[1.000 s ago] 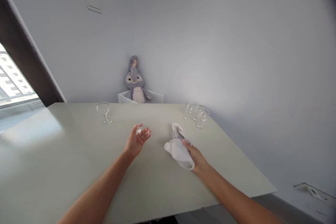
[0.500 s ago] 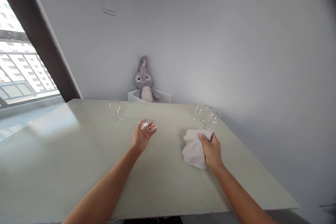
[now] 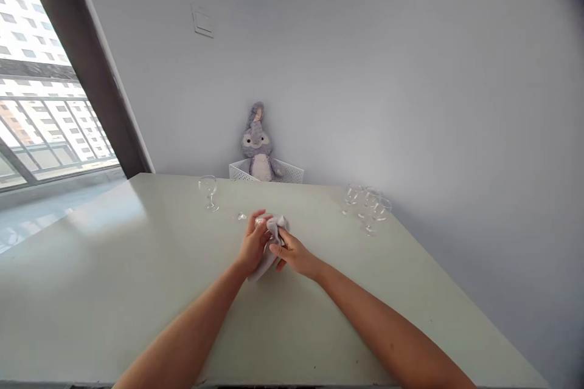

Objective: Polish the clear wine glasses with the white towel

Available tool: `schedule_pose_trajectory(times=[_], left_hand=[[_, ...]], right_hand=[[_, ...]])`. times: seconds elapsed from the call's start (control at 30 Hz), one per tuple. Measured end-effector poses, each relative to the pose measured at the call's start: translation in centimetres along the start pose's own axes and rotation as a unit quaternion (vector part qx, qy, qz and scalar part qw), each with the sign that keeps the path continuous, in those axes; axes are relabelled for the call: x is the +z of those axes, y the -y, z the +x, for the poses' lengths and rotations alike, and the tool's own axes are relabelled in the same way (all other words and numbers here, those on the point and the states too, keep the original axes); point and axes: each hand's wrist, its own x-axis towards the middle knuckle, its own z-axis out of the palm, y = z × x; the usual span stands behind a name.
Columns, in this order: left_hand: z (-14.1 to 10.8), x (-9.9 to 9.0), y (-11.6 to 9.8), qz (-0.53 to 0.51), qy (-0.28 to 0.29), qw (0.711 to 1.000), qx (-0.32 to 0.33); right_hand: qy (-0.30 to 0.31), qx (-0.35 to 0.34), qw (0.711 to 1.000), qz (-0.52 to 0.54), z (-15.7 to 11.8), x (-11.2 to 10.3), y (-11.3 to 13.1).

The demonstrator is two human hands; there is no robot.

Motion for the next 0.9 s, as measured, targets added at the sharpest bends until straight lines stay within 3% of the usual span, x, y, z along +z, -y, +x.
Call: schedule_pose_trajectory(times=[0.1,0.2,0.3,0.4,0.47,0.57,0.67,0.73,0.83,0.9], left_hand=[[-0.4,0.2,0.7,0.025,0.048,0.997,-0.049],[-0.3,0.2,0.9,0.032,0.084,0.993,-0.08],[0.1,-0.1,0.7,0.075,0.093,0.991,-0.06],[0.6,-0.3,0.3,0.11,0.087,0.99,-0.012],[0.7,-0.3,0.2,0.131,0.088,0.987,-0.008],[0.7,-0.3,0.0,0.181,0.068,0.98,-0.034],[0.8,-0.3,0.0,0.263,0.048,0.961,-0.067],[0.8,-0.3,0.0,0.3,0.058,0.95,-0.067],[0.6,-0.1,0.1,0.325,0.082,0.942,-0.023],[0.4,0.2,0.0,0.322,0.112,0.94,-0.011]], right_hand=[[0.015,0.019,0.996,0.086,-0.2,-1.0,-1.1],[-0.051,0.014,0.985,0.165,-0.2,-1.9,-2.4],[-0.126,0.031,0.953,0.275,-0.4,-3.1,-3.3],[-0.13,0.042,0.937,0.321,-0.8,-3.8,-3.5],[-0.079,0.028,0.959,0.27,-1.3,-3.7,-3.5],[-0.037,-0.012,0.998,0.042,-1.9,-2.9,-3.5],[-0.097,-0.069,0.967,-0.226,-2.2,-2.4,-3.6],[-0.128,-0.087,0.949,-0.273,-2.1,-2.5,-3.7],[-0.15,-0.046,0.984,-0.08,-1.6,-2.8,-3.6],[-0.148,0.007,0.981,0.123,-1.3,-3.0,-3.3]])
